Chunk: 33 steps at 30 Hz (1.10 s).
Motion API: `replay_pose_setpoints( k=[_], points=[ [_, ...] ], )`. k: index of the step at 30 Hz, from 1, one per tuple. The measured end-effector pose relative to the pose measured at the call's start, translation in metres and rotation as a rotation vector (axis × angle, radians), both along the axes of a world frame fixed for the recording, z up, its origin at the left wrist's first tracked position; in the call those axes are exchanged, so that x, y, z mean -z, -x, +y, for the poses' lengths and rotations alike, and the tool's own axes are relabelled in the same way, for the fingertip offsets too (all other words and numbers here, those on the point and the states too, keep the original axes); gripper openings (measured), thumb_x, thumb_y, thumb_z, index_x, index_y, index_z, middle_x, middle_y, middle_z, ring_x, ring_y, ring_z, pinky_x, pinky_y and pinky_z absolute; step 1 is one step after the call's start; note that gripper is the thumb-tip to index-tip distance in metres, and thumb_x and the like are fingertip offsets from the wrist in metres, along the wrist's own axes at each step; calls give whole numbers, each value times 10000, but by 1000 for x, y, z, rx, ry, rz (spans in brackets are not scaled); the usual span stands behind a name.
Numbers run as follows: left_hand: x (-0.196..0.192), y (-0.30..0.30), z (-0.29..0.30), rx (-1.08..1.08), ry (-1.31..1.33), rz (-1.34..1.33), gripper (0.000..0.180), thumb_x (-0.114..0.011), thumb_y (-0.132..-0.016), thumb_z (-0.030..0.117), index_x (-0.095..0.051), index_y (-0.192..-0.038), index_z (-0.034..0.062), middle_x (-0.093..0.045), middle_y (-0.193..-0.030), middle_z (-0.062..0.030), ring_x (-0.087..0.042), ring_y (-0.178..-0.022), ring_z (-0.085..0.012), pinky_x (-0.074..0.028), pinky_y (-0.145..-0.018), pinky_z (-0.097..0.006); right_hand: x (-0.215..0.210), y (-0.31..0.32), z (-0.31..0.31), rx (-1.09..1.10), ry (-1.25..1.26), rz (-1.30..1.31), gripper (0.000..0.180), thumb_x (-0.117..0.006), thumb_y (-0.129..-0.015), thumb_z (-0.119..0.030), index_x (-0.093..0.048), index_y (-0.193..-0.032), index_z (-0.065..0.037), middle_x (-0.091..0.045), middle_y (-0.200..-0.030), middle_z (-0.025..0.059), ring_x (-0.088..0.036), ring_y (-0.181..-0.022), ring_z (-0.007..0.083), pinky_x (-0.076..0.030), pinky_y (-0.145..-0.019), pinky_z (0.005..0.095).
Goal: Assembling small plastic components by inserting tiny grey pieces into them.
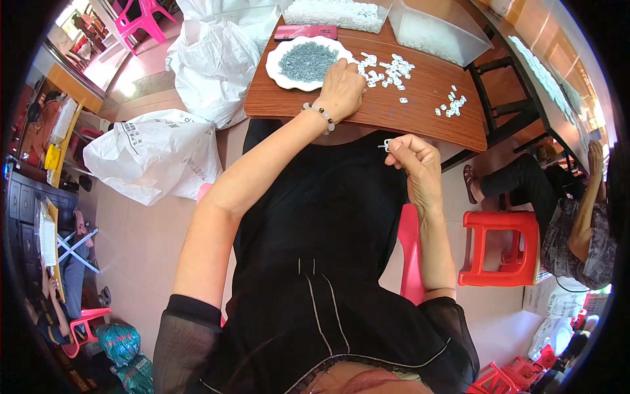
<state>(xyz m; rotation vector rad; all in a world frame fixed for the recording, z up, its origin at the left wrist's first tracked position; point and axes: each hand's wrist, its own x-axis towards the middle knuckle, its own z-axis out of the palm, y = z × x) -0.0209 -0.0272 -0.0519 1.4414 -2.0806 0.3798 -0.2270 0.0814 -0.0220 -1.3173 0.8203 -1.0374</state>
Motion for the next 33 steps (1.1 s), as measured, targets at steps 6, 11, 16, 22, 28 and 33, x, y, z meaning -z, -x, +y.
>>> replay_pose_setpoints(
  k=[6,11,16,22,28,33],
  points=[
    [-5,10,1,-53,-126,-5,116,-671,-763,130,-671,-763,14,-644,-803,-179,-620,-808,-338,-504,-686,-433,2,1,0,12,-5,4,150,-665,-867,-188,-674,-850,-39,-650,-712,12,-548,-645,39,-386,-628,195],
    [0,7,-2,-33,-147,33,124,-657,-772,121,-655,-781,-3,-647,-785,-177,-638,-756,-352,-506,-665,-441,2,0,-1,16,0,7,152,-652,-879,-188,-672,-854,-39,-652,-714,13,-548,-652,41,-388,-630,197],
    [-1,6,12,17,-199,169,182,-684,-777,141,-683,-874,-13,-650,-731,-168,-658,-727,-298,-515,-658,-393,2,4,-3,50,-17,-26,148,-637,-891,-186,-666,-869,-42,-657,-727,18,-557,-659,47,-396,-633,200],
    [-10,7,75,333,-888,1732,296,-623,-906,139,-579,-1132,-47,-649,-981,-73,-634,-842,-117,-538,-754,-227,0,2,-2,87,-18,-109,143,-614,-903,-182,-641,-873,-45,-654,-763,30,-551,-682,52,-397,-633,190],
    [-10,13,132,516,-1032,2019,247,-652,-892,178,-620,-1064,4,-651,-929,-26,-623,-829,-100,-522,-755,-228,-2,-4,5,125,47,-90,135,-584,-915,-161,-625,-882,-37,-680,-878,75,-533,-677,50,-420,-650,187],
    [-14,19,155,538,-1023,2049,246,-660,-886,175,-628,-1063,7,-657,-919,-26,-628,-817,-101,-524,-745,-226,-6,-7,14,90,45,-66,154,-603,-909,-164,-640,-880,-17,-695,-948,115,-611,-831,81,-451,-710,219]
  ],
)
